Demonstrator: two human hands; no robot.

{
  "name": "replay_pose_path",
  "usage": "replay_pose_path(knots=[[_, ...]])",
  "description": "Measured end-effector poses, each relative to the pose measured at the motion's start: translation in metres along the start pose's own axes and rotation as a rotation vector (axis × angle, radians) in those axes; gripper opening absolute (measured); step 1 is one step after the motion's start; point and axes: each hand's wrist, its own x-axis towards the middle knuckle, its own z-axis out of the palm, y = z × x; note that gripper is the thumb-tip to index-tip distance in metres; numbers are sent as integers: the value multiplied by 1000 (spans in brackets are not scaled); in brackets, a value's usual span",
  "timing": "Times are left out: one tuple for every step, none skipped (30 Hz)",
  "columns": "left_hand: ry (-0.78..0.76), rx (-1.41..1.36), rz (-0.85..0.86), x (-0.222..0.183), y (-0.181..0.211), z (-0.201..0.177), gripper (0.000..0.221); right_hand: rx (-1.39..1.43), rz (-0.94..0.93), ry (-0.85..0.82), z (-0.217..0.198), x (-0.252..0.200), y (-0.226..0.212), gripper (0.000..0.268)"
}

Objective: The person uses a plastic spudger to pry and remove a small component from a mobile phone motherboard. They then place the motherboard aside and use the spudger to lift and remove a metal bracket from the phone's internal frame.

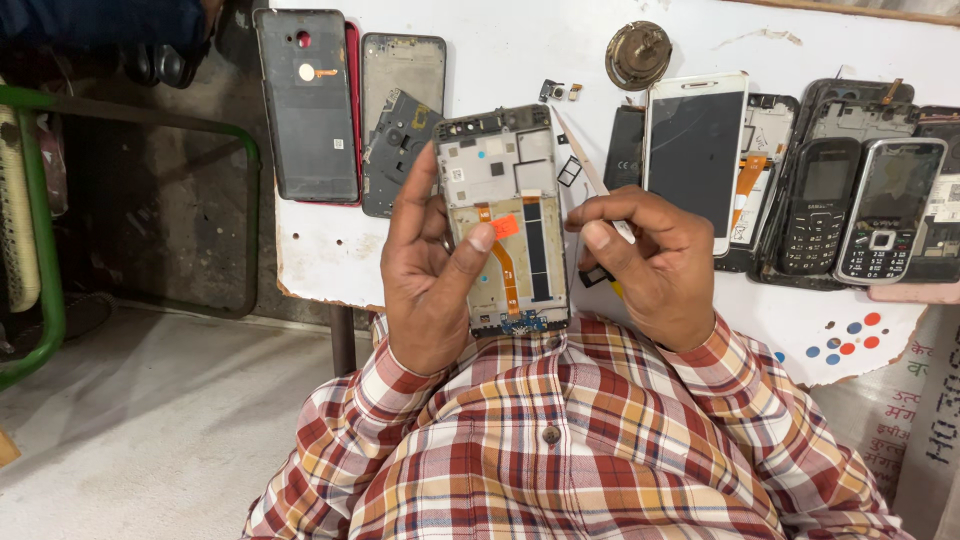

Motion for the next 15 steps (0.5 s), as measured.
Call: replay_pose_path(knots=[[-11, 32, 9, 0, 0, 0, 71, 7, -1, -1, 1, 1, 0, 17], [-23, 63, 16, -1, -1, 0, 70, 14, 1, -1, 1, 1, 0, 15], [-37, 69, 21, -2, -1, 0, 70, 21, 3, -1, 0, 0, 0, 14], [-52, 75, 27, -2, -2, 1, 70, -5, -37, 4, 0, 0, 1, 12], [-68, 80, 32, -3, -2, 1, 70, -30, -77, 8, -2, -1, 1, 10], [-75, 94, 31, -3, -2, 1, 70, -56, -118, 11, -3, -2, 1, 9], [-83, 108, 30, -3, -1, 2, 70, -79, -161, 19, -4, -2, 1, 8], [-90, 121, 28, -3, -1, 2, 69, -102, -203, 26, -5, -4, 1, 8], [-92, 128, 10, -3, -1, 2, 69, -122, -227, 34, -5, -4, 2, 9], [-94, 134, -9, -3, 0, 2, 70, -142, -250, 43, -6, -4, 3, 10], [-96, 141, -27, -3, 0, 2, 70, -160, -254, 54, -7, -3, 3, 12], [-105, 122, -27, -3, 0, 2, 70, -177, -259, 65, -7, -2, 4, 15], [-113, 103, -27, -3, 0, 2, 70, -195, -259, 70, -7, -1, 4, 15], [-121, 84, -25, -2, 0, 2, 70, -213, -261, 73, -8, 1, 5, 15], [-131, 92, -23, -2, 0, 2, 70, -231, -263, 76, -8, 3, 5, 15]])
